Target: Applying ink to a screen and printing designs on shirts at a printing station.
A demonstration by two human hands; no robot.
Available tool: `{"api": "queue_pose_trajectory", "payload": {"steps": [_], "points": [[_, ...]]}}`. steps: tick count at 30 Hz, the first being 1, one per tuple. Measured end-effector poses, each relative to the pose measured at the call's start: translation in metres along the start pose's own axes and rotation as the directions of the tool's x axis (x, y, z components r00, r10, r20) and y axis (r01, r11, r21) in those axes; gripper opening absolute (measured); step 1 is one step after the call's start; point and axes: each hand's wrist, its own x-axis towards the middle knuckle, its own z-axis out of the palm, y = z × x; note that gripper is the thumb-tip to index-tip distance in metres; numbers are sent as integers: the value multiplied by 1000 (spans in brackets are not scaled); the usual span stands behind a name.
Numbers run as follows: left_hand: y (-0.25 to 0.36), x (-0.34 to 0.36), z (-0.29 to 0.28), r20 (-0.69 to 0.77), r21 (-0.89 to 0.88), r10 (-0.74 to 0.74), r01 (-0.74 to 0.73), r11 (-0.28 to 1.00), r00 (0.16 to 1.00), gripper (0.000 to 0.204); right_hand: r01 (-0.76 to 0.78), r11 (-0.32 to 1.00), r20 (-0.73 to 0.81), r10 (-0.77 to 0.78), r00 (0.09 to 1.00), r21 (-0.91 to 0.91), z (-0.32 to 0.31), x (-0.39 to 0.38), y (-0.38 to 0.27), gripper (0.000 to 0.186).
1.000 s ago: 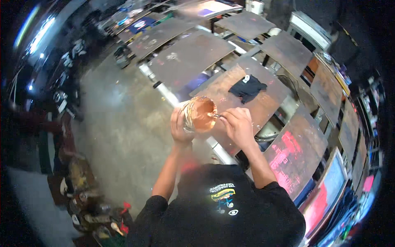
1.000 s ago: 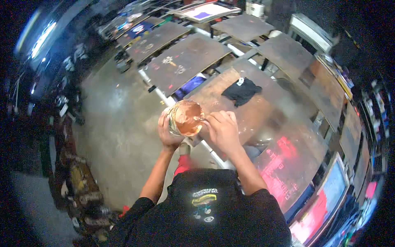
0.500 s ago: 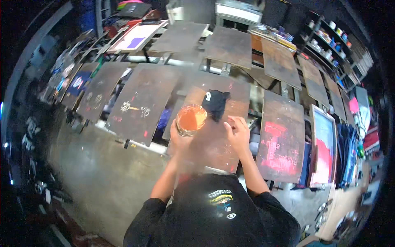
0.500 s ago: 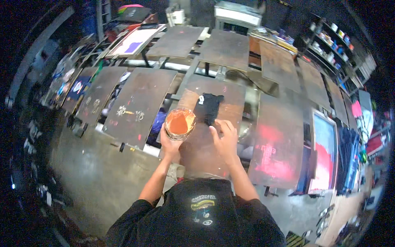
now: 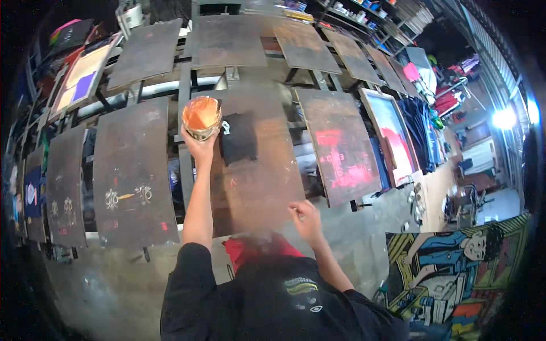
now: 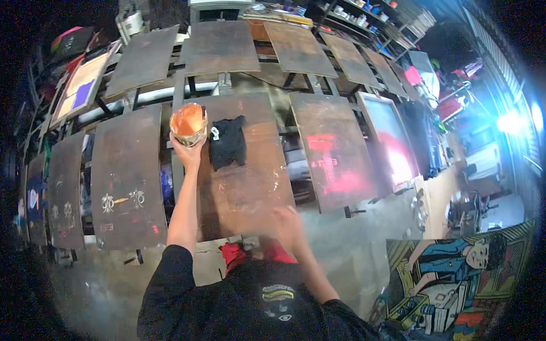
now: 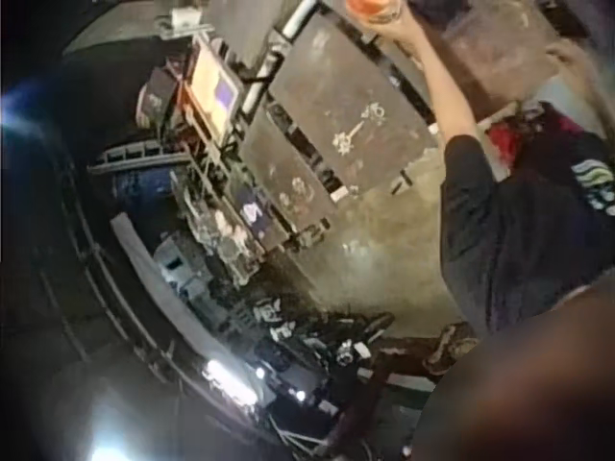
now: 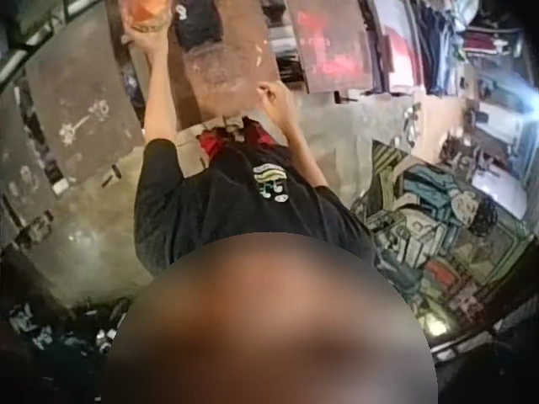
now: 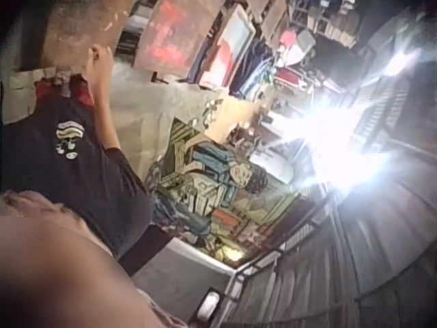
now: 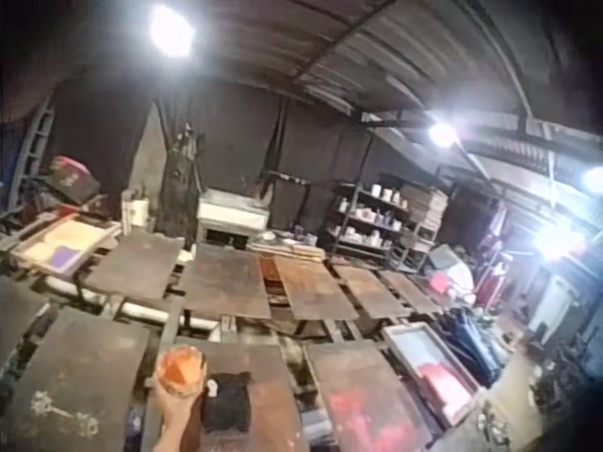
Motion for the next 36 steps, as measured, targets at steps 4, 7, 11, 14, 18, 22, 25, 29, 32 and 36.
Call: {"api": "queue_pose_trajectory", "payload": {"steps": [4, 7, 11, 14, 18, 22, 25, 29, 32, 36], "points": [[-7, 8, 16, 255, 157, -128, 90, 984, 958, 109, -78, 993, 94, 86, 992, -87, 4, -4, -10, 14], [-34, 2, 15, 238, 327, -119, 36, 944, 964, 112, -119, 992, 93, 122, 988, -34, 12, 3, -18, 15], [-25, -33, 7, 139, 448, -119, 45, 893, 983, 101, -56, 996, 19, 55, 998, 72, 6, 10, -29, 15], [-8, -78, -5, -59, 284, -91, 104, 953, 994, 50, -113, 976, -9, 116, 993, 184, -3, 2, -23, 14], [57, -167, 14, 91, -148, -171, 183, 972, 981, 19, -46, 979, -58, 59, 997, 197, -33, -16, 19, 14], [134, -250, 42, 254, -111, -35, 65, 992, 967, 17, -12, 966, -132, 48, 990, 260, -81, -37, 59, 12], [196, -299, 70, 385, -225, -139, 239, 945, 913, 13, 37, 942, -226, 42, 973, 333, -134, -61, 93, 9], [229, -350, 119, 414, -353, 23, 138, 925, 910, 20, 4, 960, -275, 76, 959, 279, -204, -94, 164, 8], [260, -398, 165, 537, -538, 16, 328, 776, 843, 24, -32, 959, -352, 133, 926, 280, -259, -118, 196, 10], [304, -471, 236, 732, -458, -62, 558, 693, 678, 28, -120, 920, -482, 303, 822, 374, -317, -164, 247, 15]]}}
